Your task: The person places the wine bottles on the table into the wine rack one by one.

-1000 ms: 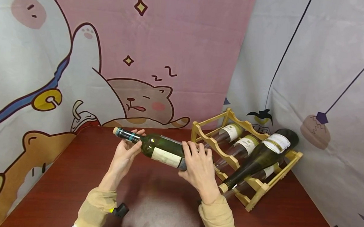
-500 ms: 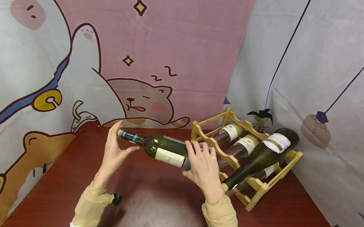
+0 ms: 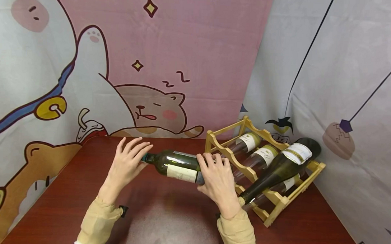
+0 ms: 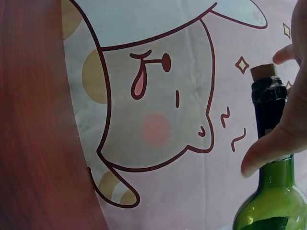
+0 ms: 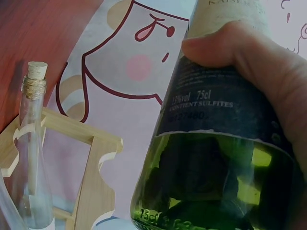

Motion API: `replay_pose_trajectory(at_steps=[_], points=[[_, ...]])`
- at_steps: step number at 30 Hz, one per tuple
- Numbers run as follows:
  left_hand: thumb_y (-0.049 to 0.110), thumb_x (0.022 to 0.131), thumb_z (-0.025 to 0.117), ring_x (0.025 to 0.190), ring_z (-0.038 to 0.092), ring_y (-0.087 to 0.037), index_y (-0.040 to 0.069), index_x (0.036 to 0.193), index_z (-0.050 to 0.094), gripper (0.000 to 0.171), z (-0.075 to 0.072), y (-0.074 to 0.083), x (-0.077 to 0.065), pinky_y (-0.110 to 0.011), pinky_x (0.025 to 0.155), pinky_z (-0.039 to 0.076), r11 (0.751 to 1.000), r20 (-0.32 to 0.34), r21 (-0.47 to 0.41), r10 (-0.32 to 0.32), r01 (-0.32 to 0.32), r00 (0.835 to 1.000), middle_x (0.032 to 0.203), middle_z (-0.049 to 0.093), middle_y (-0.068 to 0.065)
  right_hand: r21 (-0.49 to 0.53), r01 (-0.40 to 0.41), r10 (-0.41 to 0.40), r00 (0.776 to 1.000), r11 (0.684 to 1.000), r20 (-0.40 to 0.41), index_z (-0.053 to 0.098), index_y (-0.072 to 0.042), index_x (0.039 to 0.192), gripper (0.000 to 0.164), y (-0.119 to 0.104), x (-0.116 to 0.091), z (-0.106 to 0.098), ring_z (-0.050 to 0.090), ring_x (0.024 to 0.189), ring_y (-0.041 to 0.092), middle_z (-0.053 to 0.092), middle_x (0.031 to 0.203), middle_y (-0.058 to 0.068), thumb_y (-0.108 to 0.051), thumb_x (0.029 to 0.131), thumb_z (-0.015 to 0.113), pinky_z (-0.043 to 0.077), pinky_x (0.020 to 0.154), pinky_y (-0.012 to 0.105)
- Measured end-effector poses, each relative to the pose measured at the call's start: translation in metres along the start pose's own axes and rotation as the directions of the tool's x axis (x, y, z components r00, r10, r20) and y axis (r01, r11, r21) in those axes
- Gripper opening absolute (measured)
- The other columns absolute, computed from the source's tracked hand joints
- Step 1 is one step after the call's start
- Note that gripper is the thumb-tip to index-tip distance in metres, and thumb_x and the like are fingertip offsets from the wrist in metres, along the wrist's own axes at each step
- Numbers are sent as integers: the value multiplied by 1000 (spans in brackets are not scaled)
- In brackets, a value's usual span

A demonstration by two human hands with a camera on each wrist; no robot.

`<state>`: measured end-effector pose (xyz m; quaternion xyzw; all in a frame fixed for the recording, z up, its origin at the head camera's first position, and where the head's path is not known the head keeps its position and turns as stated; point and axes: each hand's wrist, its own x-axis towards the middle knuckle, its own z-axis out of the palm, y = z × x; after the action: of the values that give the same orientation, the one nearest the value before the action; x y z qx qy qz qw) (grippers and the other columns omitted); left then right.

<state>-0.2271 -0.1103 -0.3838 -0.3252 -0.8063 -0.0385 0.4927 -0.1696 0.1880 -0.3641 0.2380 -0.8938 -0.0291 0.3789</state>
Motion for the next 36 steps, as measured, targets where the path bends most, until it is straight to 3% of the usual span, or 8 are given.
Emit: replay_pose_trajectory(at_steps=[9, 15, 22, 30, 36], points=[[22, 57, 89, 88, 65, -20, 14, 98, 69, 46, 3, 3, -3, -48, 97, 44, 995, 75, -52, 88, -84, 993, 88, 71, 1, -29, 61, -60, 998, 998, 15, 56, -14, 122, 101, 0, 0, 1, 57, 95, 29, 62, 113, 6, -48, 33, 90, 46, 73, 43], [19, 59, 86, 69, 64, -17, 13, 88, 64, 36, 3, 4, -5, -34, 77, 52, 994, 117, -65, 90, -83, 989, 73, 68, 2, -44, 78, -76, 996, 996, 35, 56, -14, 123, 102, 0, 0, 1, 57, 96, 29, 62, 115, 6, -50, 34, 90, 46, 74, 42], [21, 60, 85, 56, 58, -15, 14, 81, 57, 36, 3, 5, -7, -29, 53, 46, 996, 157, -63, 65, -55, 985, 64, 60, 4, -43, 90, -89, 996, 995, 28, 56, -14, 123, 101, 1, 0, 1, 56, 96, 29, 62, 115, 6, -48, 34, 90, 46, 74, 42], [24, 58, 83, 45, 51, -12, 15, 72, 50, 37, 4, 4, -9, -28, 41, 38, 999, 195, -14, 50, -48, 980, 56, 53, 7, -40, 110, -109, 994, 993, 13, 57, -14, 122, 98, 2, 0, 2, 57, 96, 28, 62, 115, 6, -46, 35, 89, 47, 74, 42], [24, 56, 82, 41, 50, -13, 15, 70, 48, 38, 3, 4, -9, -29, 38, 36, 998, 174, 12, 65, -69, 983, 54, 53, 6, -37, 123, -123, 992, 992, 4, 58, -14, 123, 97, 3, 0, 1, 57, 96, 27, 62, 115, 5, -45, 36, 88, 47, 74, 42]])
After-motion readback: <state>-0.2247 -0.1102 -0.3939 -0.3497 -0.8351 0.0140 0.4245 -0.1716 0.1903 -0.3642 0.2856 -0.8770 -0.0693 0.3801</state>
